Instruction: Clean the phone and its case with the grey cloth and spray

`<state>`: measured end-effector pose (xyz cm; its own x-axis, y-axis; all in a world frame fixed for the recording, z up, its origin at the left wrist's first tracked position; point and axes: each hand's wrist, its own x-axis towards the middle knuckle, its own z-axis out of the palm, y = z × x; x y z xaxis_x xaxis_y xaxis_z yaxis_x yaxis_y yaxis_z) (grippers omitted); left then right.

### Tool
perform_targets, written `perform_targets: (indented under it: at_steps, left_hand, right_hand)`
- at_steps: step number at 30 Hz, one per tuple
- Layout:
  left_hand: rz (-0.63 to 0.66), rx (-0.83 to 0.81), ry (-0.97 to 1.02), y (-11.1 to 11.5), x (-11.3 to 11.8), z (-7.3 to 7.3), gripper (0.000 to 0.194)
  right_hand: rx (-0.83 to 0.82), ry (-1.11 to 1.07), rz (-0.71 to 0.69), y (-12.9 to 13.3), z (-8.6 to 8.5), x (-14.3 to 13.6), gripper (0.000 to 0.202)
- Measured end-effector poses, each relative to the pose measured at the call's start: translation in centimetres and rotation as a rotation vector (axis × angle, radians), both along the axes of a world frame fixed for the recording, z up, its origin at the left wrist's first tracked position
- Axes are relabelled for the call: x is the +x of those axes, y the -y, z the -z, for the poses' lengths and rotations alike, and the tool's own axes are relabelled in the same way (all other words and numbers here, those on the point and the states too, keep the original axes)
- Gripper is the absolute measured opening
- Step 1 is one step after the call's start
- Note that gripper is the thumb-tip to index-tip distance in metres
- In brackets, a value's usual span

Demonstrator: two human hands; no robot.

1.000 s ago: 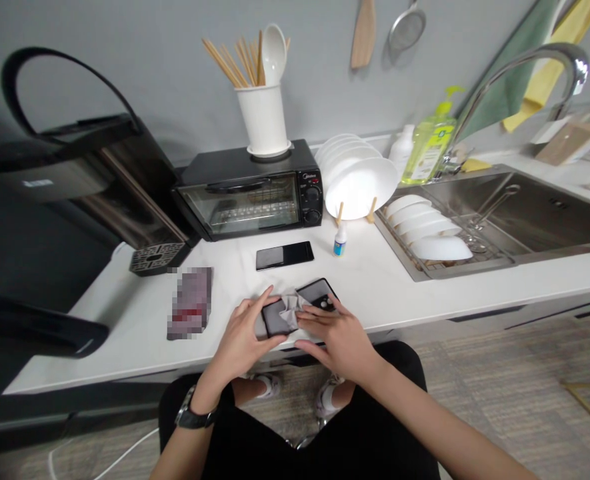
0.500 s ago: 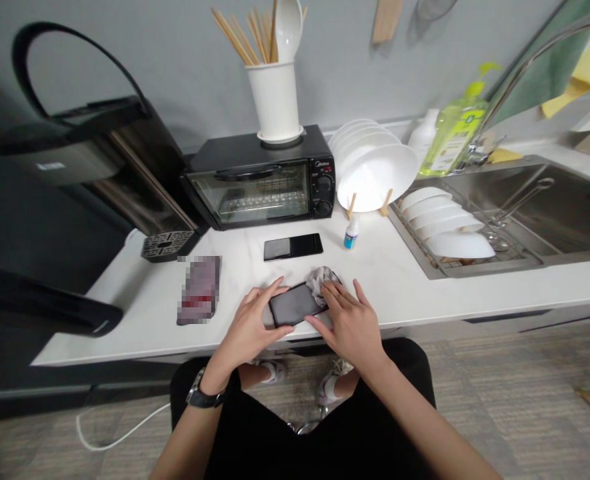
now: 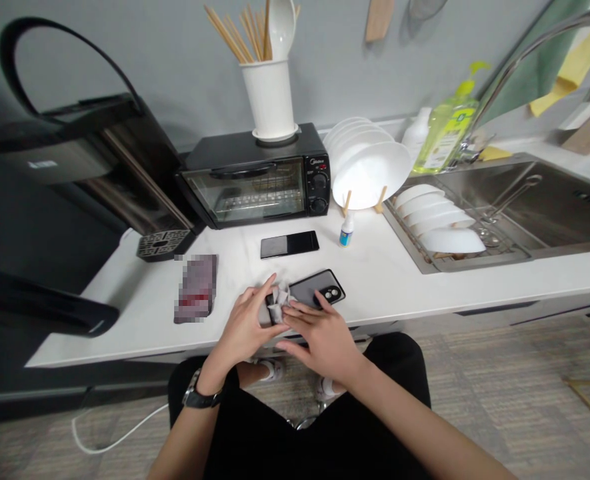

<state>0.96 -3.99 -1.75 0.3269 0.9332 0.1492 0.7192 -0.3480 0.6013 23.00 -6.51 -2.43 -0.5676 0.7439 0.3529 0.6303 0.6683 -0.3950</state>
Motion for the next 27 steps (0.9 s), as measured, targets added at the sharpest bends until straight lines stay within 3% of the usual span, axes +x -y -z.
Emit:
perform_targets:
  at_steps: [5, 9, 12, 16, 21, 24, 27]
  left_hand:
    - [0.036, 0.006, 0.006, 0.1, 0.2, -0.4, 0.109]
    - [0.041, 0.006, 0.013, -0.1, 0.4, -0.6, 0.109]
    - [0.051, -0.001, 0.017, -0.4, 0.6, -0.7, 0.106]
    - [0.069, 0.000, 0.031, -0.7, 0.6, -0.6, 0.103]
    - [0.030, -0.004, 0.000, -0.6, 0.3, 0.0, 0.096]
    - [0.004, 0.004, -0.013, -0.4, 0.3, 0.0, 0.097]
    - [0.009, 0.022, -0.005, -0.2, 0.3, -0.2, 0.102]
  right_hand:
    - [0.119, 0.100, 0.155, -0.5, -0.1, 5.4, 0.036]
    - [0.196, 0.187, 0.260, -1.0, 0.2, 6.9, 0.049]
    - [0.192, 0.171, 0.285, -1.5, 0.4, 5.6, 0.061]
    - [0.181, 0.132, 0.292, -1.9, 0.7, 0.9, 0.076]
    - [0.107, -0.005, 0.084, -1.1, 0.9, -4.1, 0.085]
    - [0.069, -0.017, 0.016, -0.7, 0.7, -3.1, 0.074]
    - [0.055, 0.051, 0.018, -0.6, 0.2, 0.3, 0.055]
